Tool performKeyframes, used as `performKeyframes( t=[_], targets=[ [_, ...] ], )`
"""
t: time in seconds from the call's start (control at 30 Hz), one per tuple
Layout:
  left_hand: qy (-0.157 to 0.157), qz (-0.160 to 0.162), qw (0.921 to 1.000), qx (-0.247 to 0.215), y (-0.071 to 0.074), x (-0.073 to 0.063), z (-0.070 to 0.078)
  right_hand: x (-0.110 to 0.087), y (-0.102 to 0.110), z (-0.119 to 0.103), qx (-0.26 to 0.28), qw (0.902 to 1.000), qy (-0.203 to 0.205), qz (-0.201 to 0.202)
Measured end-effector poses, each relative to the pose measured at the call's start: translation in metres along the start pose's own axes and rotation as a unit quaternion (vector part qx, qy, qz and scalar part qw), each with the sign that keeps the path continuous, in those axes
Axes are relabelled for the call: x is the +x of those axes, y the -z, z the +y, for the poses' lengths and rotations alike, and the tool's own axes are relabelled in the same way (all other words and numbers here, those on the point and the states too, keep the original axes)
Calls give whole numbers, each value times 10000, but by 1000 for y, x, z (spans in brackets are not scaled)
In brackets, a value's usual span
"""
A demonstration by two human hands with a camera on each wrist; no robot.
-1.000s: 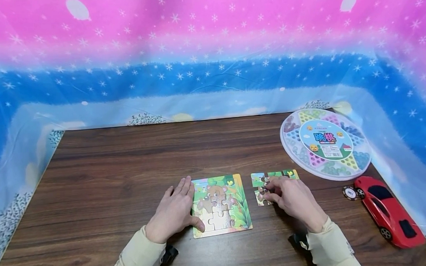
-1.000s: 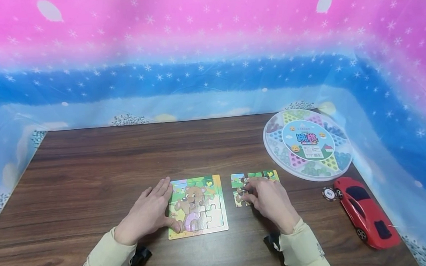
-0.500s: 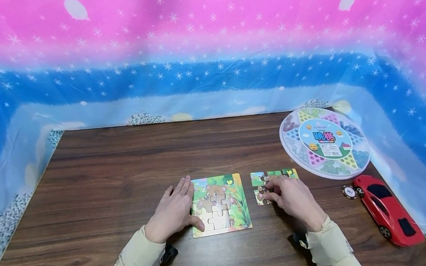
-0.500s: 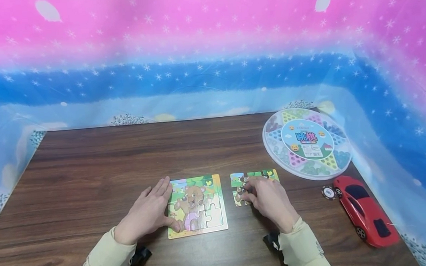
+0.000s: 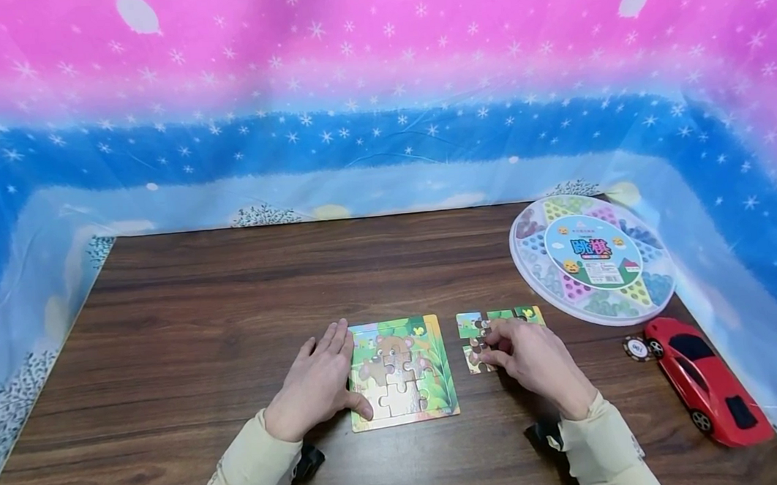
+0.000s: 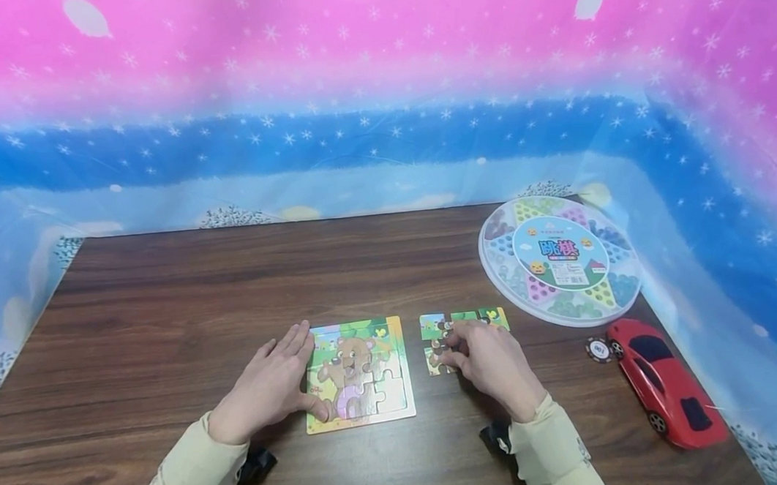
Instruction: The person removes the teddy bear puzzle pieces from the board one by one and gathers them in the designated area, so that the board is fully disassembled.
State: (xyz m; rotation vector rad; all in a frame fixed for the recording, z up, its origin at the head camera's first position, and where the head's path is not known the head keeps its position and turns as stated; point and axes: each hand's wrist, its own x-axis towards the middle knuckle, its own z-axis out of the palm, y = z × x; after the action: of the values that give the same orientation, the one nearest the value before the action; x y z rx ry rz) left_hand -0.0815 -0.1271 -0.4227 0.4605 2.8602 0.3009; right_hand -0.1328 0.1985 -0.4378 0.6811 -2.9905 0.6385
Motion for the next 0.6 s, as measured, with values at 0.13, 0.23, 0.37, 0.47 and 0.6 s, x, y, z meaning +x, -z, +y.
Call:
performKeyframes(
  t=[0.13, 0.23, 0.37, 0.47, 0.6],
  targets=[
    [16, -20, 10000, -8, 0, 0, 0, 0, 1, 0, 35, 10000, -19, -73],
    [29, -25, 10000, -4, 0, 1, 0, 0, 2, -1, 25, 10000, 12, -52],
    [35, -51, 10000, -22, 0, 1, 0, 0, 1, -1, 3, 10000, 50, 16],
    [21, -22, 10000, -32, 0, 1, 0, 0, 0, -1, -24, 9999, 116, 43],
    [-13, 54, 10000, -11, 0, 0, 1, -1, 0, -2, -13, 9994, 332, 80]
  ],
)
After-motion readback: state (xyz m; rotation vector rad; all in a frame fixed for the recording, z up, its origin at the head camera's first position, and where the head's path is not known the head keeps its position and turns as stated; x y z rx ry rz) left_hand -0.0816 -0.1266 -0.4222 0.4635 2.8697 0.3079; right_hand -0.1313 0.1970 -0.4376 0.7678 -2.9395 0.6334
